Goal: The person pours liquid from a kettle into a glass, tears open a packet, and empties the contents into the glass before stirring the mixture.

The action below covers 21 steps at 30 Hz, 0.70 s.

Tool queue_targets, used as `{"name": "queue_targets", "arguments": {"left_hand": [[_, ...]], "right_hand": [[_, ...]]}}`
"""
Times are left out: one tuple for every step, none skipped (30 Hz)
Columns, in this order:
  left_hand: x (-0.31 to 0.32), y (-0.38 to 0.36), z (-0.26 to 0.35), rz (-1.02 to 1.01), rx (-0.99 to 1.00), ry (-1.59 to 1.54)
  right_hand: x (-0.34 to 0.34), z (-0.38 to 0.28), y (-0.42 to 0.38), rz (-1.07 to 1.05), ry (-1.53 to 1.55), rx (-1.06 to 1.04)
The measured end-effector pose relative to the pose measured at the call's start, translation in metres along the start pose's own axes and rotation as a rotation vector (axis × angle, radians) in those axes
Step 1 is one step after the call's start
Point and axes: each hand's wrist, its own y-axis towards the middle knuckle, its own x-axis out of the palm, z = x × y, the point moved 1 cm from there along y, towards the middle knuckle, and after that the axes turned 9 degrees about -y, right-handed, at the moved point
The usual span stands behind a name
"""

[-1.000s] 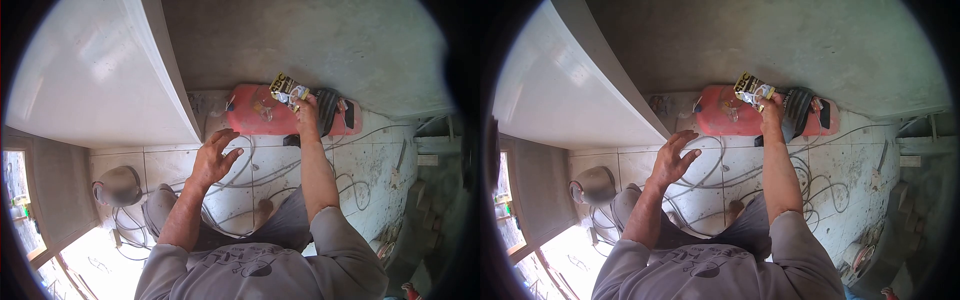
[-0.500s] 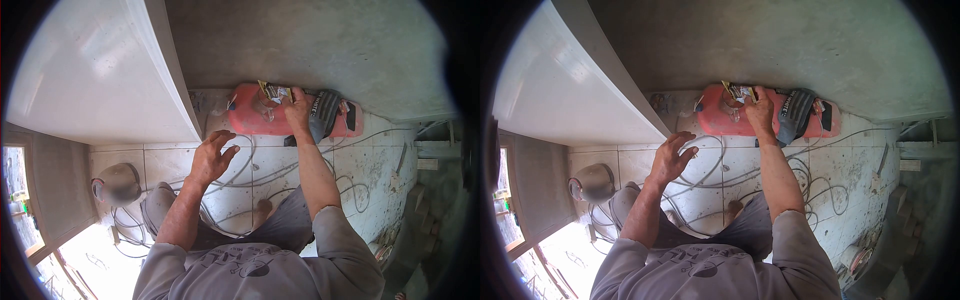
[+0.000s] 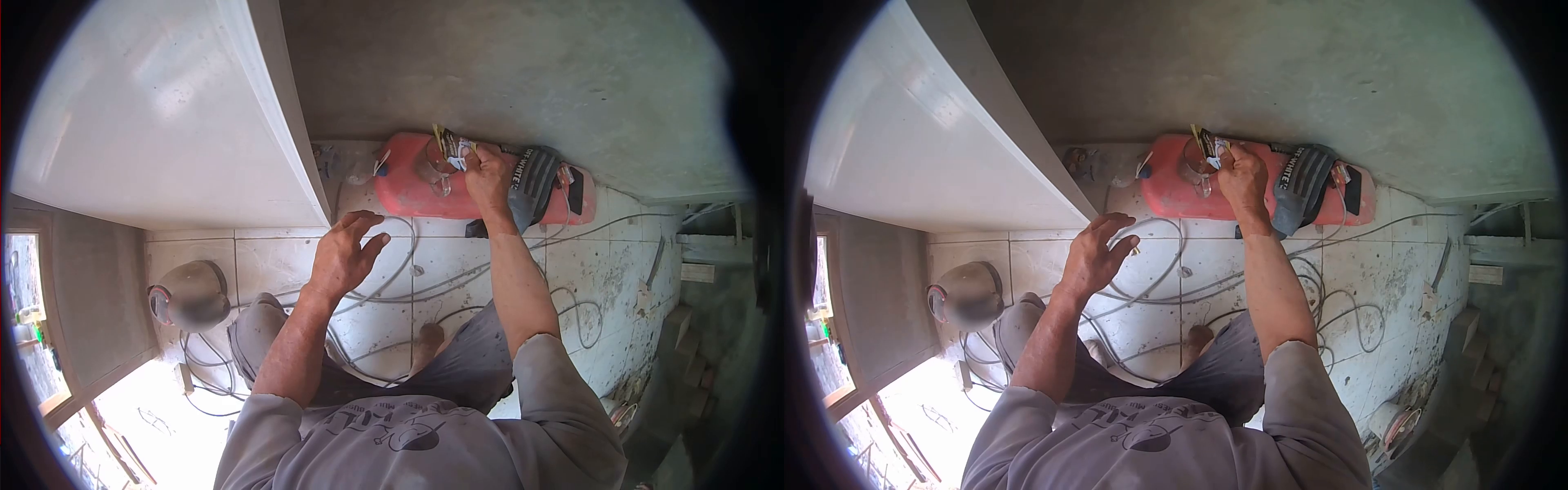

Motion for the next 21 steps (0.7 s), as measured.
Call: {"name": "queue_targets", "arguments": {"left_hand": [[0.001,0.0,0.001,-0.001,0.003,0.001],[0.001,0.001,0.001,0.002,0.006,-0.001],[0.001,0.002,0.0,-0.006,0.008,-0.002],[0.001,0.0,0.0,-0.019,0.007,-0.002],[0.001,-0.001,-0.001,-0.021,0.007,-0.002],[0.001,-0.001,-0.001,-0.022,0.008,0.007],[0.002,0.0,-0.001,-0.015,0.011,0.014],[0.001,0.002,-0.001,-0.004,0.014,0.009],[0.001,0.001,0.0,-0.005,0.005,0.015],[0.0,0.0,0.001,-0.011,-0.004,0.023],[0.001,-0.002,0.0,-0.015,-0.004,0.023],[0.002,-0.001,-0.002,-0.012,0.01,0.023],[0.002,0.0,-0.003,-0.006,0.023,0.025],[0.001,0.0,-0.003,-0.002,0.022,0.026],[0.001,-0.001,-0.002,-0.012,0.017,0.026],[0.001,0.0,-0.001,-0.022,0.012,0.024],[0.001,0.0,-0.001,-0.022,0.014,0.023],[0.001,0.0,-0.002,-0.024,0.018,0.024],[0.002,0.0,-0.003,-0.026,0.022,0.025],[0.002,0.0,-0.003,-0.027,0.024,0.023],[0.003,0.0,-0.003,-0.033,0.008,0.019]], "right_hand": [[0.0,0.001,-0.002,0.0,-0.003,0.004],[0.001,0.002,-0.001,0.066,0.035,-0.019],[0.002,0.001,0.001,0.129,0.076,-0.044],[0.003,0.0,0.0,0.127,0.077,-0.046],[0.003,0.0,-0.001,0.051,0.032,-0.012],[0.002,0.001,-0.001,-0.023,-0.017,0.021],[0.002,-0.001,0.001,-0.019,-0.022,0.013],[0.001,-0.003,0.002,0.055,0.041,-0.015],[0.001,-0.005,0.0,0.125,0.104,-0.036],[0.003,-0.002,-0.001,0.124,0.103,-0.033],[0.007,0.003,-0.002,0.017,0.071,0.024],[0.009,0.004,0.0,-0.088,0.041,0.076],[0.011,0.004,0.001,-0.087,0.042,0.07],[0.013,0.005,0.0,-0.076,0.109,0.113],[0.015,0.005,-0.003,-0.065,0.175,0.159],[0.017,0.007,-0.005,-0.065,0.175,0.159],[0.019,0.011,-0.006,-0.079,0.143,0.191],[0.019,0.013,-0.005,-0.092,0.11,0.221],[0.019,0.014,-0.004,-0.09,0.108,0.221],[0.019,0.016,-0.004,-0.119,0.059,0.201],[0.019,0.016,-0.004,-0.15,0.011,0.181]]}}
